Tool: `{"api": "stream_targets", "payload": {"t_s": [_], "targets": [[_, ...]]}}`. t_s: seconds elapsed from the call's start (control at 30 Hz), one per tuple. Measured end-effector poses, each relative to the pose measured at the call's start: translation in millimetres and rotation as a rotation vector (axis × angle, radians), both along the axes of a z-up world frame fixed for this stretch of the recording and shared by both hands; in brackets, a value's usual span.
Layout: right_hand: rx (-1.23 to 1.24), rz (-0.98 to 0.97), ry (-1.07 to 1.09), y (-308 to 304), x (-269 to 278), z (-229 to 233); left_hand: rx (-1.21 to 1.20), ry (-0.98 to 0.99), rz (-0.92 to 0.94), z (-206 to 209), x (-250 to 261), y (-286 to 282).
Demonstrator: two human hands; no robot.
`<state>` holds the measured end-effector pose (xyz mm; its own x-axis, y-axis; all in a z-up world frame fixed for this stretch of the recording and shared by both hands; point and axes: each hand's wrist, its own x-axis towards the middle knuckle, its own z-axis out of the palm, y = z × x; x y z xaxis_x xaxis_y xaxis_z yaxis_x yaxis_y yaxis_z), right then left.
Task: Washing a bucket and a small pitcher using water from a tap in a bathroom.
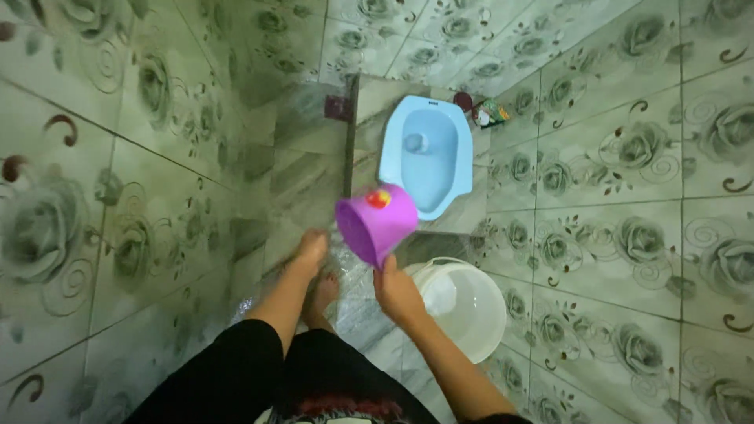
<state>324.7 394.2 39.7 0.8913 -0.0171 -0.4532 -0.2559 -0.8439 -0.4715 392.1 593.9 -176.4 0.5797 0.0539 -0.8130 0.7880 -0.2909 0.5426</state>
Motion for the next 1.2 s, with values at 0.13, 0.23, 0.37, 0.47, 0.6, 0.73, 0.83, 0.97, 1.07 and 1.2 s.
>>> {"api": "stream_targets", "payload": {"t_s": [0.13,0.23,0.37,0.47,0.6,0.73,0.83,0.97,1.07,1.2], "targets": [[-0.048,0.097,0.057,0,-54,-7,-0.06,0.009,-0.026,-21,-23,-17],[-0.129,0.156,0.049,3,-80,-23,-0.084,0.007,-0.05,-35,-32,-24],[-0.238,0.171,0.124,3,-77,-37,-0.516,0.315,0.387,-59,-38,-40],[-0.26,0.172,0.092,6,-46,-43,-0.841,0.352,0.541,-62,-5,-49],[-0.227,0.115,-0.038,11,0,-62,-1.082,0.216,0.498,-55,51,-43],[-0.17,0.046,-0.127,34,51,-64,-0.957,0.222,0.411,-27,81,-28],[-0.07,-0.069,-0.086,52,93,-76,-0.876,0.219,0.327,-11,105,-29],[0.075,-0.195,-0.037,57,142,-111,-0.985,0.32,0.266,-1,138,-47],[0.228,-0.271,-0.099,44,163,-131,-0.926,0.339,0.329,-26,168,-51],[0.403,-0.41,-0.143,9,151,-213,-0.79,0.388,0.363,-125,197,-55]]}}
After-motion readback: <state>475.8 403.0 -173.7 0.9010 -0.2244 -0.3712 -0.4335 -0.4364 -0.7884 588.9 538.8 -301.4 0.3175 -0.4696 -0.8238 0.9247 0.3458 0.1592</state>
